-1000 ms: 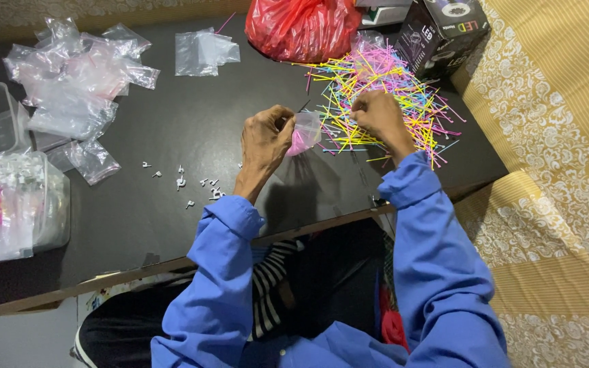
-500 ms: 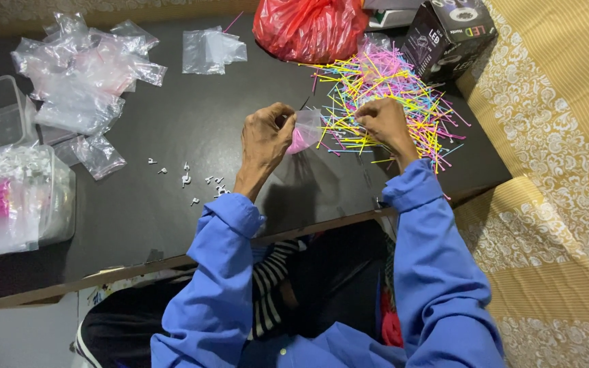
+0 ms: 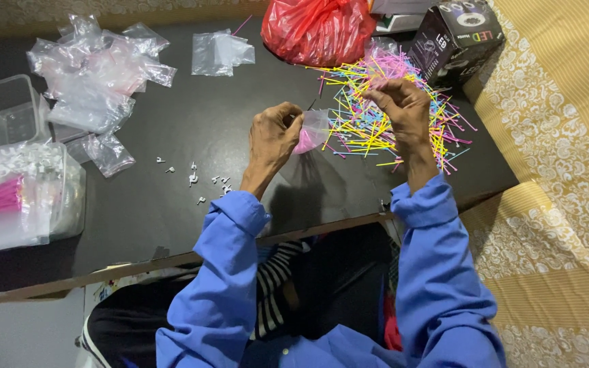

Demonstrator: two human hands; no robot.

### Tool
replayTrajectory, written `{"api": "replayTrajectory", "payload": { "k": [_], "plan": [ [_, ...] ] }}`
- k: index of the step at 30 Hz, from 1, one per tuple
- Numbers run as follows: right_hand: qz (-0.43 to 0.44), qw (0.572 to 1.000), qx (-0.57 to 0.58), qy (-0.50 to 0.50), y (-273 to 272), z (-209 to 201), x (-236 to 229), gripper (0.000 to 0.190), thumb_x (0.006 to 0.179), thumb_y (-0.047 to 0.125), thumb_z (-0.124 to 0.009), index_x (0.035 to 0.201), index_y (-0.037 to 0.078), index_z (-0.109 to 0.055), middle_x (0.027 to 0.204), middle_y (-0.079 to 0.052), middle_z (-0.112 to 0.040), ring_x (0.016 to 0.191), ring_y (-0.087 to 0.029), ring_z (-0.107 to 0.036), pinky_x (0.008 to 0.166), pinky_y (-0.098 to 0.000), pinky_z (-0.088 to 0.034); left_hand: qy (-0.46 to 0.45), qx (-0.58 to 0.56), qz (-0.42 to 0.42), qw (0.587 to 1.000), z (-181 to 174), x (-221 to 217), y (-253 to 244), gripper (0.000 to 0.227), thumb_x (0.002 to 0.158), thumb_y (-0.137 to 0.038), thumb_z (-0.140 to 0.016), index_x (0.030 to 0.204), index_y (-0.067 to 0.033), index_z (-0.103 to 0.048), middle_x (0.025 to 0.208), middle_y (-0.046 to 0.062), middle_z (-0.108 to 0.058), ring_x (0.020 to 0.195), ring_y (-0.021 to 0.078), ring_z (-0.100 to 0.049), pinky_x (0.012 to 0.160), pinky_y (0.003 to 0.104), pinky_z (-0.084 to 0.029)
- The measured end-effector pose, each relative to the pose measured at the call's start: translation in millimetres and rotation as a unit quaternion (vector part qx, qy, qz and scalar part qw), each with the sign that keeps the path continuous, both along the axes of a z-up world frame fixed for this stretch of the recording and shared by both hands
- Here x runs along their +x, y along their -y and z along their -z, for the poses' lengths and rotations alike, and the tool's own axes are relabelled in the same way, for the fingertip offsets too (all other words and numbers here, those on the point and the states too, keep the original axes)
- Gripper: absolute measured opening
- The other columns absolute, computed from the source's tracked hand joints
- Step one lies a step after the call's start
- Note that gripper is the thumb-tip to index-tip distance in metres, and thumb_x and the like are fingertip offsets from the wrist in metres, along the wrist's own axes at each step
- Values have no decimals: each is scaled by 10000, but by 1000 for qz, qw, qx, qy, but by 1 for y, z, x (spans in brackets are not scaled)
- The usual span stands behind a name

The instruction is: The person picks up small white plastic clips from the table and places them one at a time into a clear plastic bag. After placing several clips inside, the person picks up a bunch of pink cable ties and adds them to the same bag.

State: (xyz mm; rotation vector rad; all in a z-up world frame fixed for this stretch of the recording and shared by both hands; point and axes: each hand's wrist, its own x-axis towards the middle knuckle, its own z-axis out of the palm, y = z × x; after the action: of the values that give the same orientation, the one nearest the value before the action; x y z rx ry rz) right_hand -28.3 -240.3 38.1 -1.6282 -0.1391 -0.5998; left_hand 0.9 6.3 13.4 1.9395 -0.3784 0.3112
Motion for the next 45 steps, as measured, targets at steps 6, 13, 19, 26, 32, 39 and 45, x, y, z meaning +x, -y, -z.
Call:
{"api": "replayTrajectory", "payload": {
  "k": [6,13,19,26,32,39,45],
  "plan": [
    [-114,982,68,133,-57,-27,-20,155,953,-100,-701,971,41,-638,979,-228,-750,1062,-349,-742,1029,-488,-565,-12,3,-4,1000,-2,-3,0,70,861,-203,-717,891,-205,-780,635,49,-709,638,284,-730,604,383,-539],
    [-111,975,-180,64,-67,-4,-7,204,938,14,-768,1113,119,-782,1101,-109,-774,1227,-316,-664,1121,-505,-443,-25,-28,-1,999,1,5,-5,69,845,-218,-733,887,-224,-788,628,21,-705,617,218,-709,611,347,-539],
    [-126,981,-125,72,-60,4,-9,395,974,-53,-554,1353,35,-623,1327,-200,-652,1289,-354,-596,1087,-538,-467,-51,-77,22,995,5,19,-18,86,830,-234,-754,898,-219,-804,554,2,-666,550,124,-688,566,265,-522],
    [-294,945,-141,27,-84,23,-3,580,834,39,-784,1368,25,-556,1290,-207,-619,1220,-310,-583,1013,-487,-491,-55,-118,73,989,0,22,-27,144,807,-175,-757,936,-151,-818,563,44,-679,561,104,-680,557,244,-518],
    [-219,972,-41,-71,-111,36,10,155,818,61,-808,969,82,-779,862,-43,-746,850,-90,-628,824,-291,-549,-55,-139,60,987,-2,23,-43,211,845,-293,-819,1035,-202,-808,685,49,-723,650,79,-639,611,235,-533],
    [-206,948,232,-75,-119,123,83,163,904,76,-789,1053,55,-725,914,-81,-739,850,-156,-744,873,-377,-625,-29,-134,10,991,37,29,-80,531,880,-469,-866,1310,-226,-672,1203,97,-745,1075,283,-722,921,408,-524],
    [-225,924,294,-93,-129,141,88,241,921,33,-772,1150,23,-695,1009,-123,-746,931,-234,-759,960,-495,-602,-61,-158,-54,984,90,50,-70,91,866,-272,-843,954,-267,-823,795,-50,-759,787,73,-708,740,249,-544]
  ]
}}
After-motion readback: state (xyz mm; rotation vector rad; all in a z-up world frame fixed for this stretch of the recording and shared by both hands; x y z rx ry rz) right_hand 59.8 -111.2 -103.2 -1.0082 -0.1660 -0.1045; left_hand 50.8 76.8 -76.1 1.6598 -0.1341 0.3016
